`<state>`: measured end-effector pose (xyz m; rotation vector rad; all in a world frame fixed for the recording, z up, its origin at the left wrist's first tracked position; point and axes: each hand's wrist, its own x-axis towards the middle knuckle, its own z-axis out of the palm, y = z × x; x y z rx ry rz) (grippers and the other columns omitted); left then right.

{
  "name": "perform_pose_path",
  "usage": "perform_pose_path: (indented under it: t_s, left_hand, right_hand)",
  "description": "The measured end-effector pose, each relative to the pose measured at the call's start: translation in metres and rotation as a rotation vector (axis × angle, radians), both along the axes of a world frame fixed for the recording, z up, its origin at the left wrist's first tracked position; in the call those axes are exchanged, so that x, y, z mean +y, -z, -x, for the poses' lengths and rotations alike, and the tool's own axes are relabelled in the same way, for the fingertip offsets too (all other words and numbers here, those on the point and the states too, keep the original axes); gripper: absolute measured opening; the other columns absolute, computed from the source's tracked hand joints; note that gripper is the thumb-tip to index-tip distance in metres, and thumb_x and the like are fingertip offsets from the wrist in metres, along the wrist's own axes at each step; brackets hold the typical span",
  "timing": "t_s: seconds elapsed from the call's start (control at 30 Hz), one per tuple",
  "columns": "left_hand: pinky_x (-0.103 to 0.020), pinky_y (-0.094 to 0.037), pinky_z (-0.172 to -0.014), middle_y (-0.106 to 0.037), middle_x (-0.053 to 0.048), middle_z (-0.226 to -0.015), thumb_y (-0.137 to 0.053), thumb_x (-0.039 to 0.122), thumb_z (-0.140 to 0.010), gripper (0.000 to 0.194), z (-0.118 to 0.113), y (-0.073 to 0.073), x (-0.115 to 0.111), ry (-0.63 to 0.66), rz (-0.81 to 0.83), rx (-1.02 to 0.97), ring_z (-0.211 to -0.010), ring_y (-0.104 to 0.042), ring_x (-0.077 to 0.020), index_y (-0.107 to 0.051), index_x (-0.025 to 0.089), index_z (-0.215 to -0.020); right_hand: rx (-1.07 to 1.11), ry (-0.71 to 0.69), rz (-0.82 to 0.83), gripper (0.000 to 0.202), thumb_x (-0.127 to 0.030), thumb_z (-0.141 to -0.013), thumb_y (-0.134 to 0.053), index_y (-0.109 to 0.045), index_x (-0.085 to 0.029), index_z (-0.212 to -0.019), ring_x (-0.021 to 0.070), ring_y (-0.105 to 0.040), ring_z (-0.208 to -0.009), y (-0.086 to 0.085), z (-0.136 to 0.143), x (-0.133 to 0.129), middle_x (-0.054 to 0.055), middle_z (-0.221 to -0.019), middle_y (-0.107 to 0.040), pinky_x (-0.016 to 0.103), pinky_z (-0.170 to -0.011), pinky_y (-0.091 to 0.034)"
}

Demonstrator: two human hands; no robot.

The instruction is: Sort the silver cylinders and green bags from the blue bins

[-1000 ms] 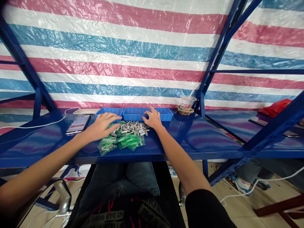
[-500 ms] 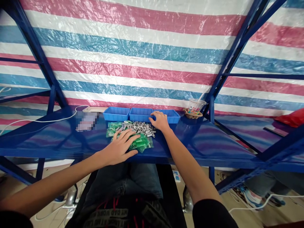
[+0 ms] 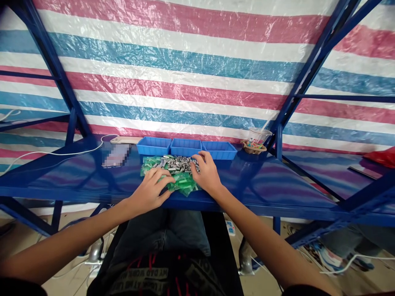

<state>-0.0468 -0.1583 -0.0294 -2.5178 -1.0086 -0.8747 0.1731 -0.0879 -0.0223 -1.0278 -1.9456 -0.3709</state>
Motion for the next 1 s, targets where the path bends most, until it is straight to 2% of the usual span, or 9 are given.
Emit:
perform_pose_path:
  t_s: [0.1, 0.23, 0.37, 0.5, 0.63, 0.77, 0.87, 1.0]
  left_hand:
    - [-0.041, -0.039, -0.087, -0.056, -0.010, -0.104, -0.045, 0.024, -0.090, 0.017, -0.001, 0.000, 0.000, 0.037, -0.001, 0.044, -0.100, -0.049, -0.0241, -0.060, 0.020, -0.099]
    - [-0.039, -0.042, -0.081, -0.056, -0.009, -0.093, -0.043, 0.024, -0.091, 0.019, -0.003, 0.001, 0.001, 0.019, 0.003, 0.071, -0.088, -0.050, -0.0216, -0.061, 0.020, -0.099]
    - [-0.035, -0.043, -0.074, -0.057, -0.007, -0.086, -0.042, 0.026, -0.092, 0.018, -0.004, 0.001, 0.001, 0.017, 0.076, 0.052, -0.081, -0.052, -0.0200, -0.059, 0.020, -0.096]
    - [-0.033, -0.042, -0.072, -0.060, -0.004, -0.083, -0.045, 0.026, -0.092, 0.014, -0.004, -0.002, -0.001, 0.031, 0.184, 0.050, -0.080, -0.057, -0.0189, -0.056, 0.020, -0.097]
    - [-0.033, -0.041, -0.072, -0.063, -0.005, -0.086, -0.043, 0.025, -0.092, 0.014, -0.004, -0.002, -0.002, 0.022, 0.166, 0.082, -0.081, -0.058, -0.0198, -0.055, 0.020, -0.099]
    - [-0.034, -0.041, -0.073, -0.064, -0.006, -0.089, -0.041, 0.026, -0.093, 0.016, -0.003, 0.000, -0.001, 0.013, 0.136, 0.103, -0.082, -0.059, -0.0204, -0.054, 0.021, -0.100]
    - [-0.034, -0.040, -0.073, -0.064, -0.006, -0.090, -0.040, 0.026, -0.093, 0.017, -0.003, 0.001, -0.001, 0.017, 0.146, 0.102, -0.083, -0.059, -0.0205, -0.055, 0.020, -0.100]
    - [-0.033, -0.039, -0.070, -0.065, -0.004, -0.083, -0.045, 0.032, -0.091, 0.019, -0.003, -0.006, -0.005, 0.051, 0.185, 0.040, -0.078, -0.060, -0.0190, -0.058, 0.020, -0.099]
  right_hand:
    - [0.011, 0.018, 0.043, 0.025, -0.028, -0.089, -0.043, -0.055, -0.022, -0.110, 0.0243, -0.056, -0.105, -0.001, 0.002, -0.001, 0.012, -0.107, -0.055, 0.036, -0.090, -0.048]
    - [0.005, 0.048, 0.084, 0.028, -0.031, -0.088, -0.045, -0.055, -0.020, -0.113, 0.0233, -0.061, -0.090, -0.001, 0.003, 0.000, 0.010, -0.098, -0.056, 0.034, -0.079, -0.051]
    - [0.001, 0.056, 0.090, 0.033, -0.031, -0.088, -0.046, -0.054, -0.020, -0.118, 0.0237, -0.060, -0.095, 0.000, 0.001, 0.001, 0.011, -0.103, -0.057, 0.033, -0.083, -0.050]
    - [-0.002, 0.068, 0.100, 0.031, -0.031, -0.088, -0.046, -0.057, -0.019, -0.115, 0.0240, -0.060, -0.095, 0.002, 0.002, 0.001, 0.011, -0.103, -0.057, 0.034, -0.082, -0.051]
    - [0.000, 0.091, 0.110, 0.030, -0.032, -0.087, -0.047, -0.059, -0.020, -0.112, 0.0244, -0.061, -0.091, 0.004, 0.003, 0.003, 0.011, -0.100, -0.056, 0.035, -0.079, -0.052]
    - [0.017, 0.121, 0.112, 0.030, -0.032, -0.085, -0.049, -0.060, -0.019, -0.109, 0.0248, -0.058, -0.097, 0.002, -0.008, 0.017, 0.012, -0.105, -0.051, 0.036, -0.084, -0.050]
    - [0.089, 0.209, 0.116, 0.030, -0.029, -0.084, -0.049, -0.060, -0.014, -0.108, 0.0279, -0.055, -0.103, 0.002, -0.022, 0.034, 0.016, -0.109, -0.049, 0.042, -0.092, -0.046]
    - [0.125, 0.279, 0.156, 0.029, -0.029, -0.081, -0.052, -0.062, -0.013, -0.103, 0.0322, -0.052, -0.108, 0.008, -0.032, 0.049, 0.017, -0.106, -0.055, 0.049, -0.096, -0.042]
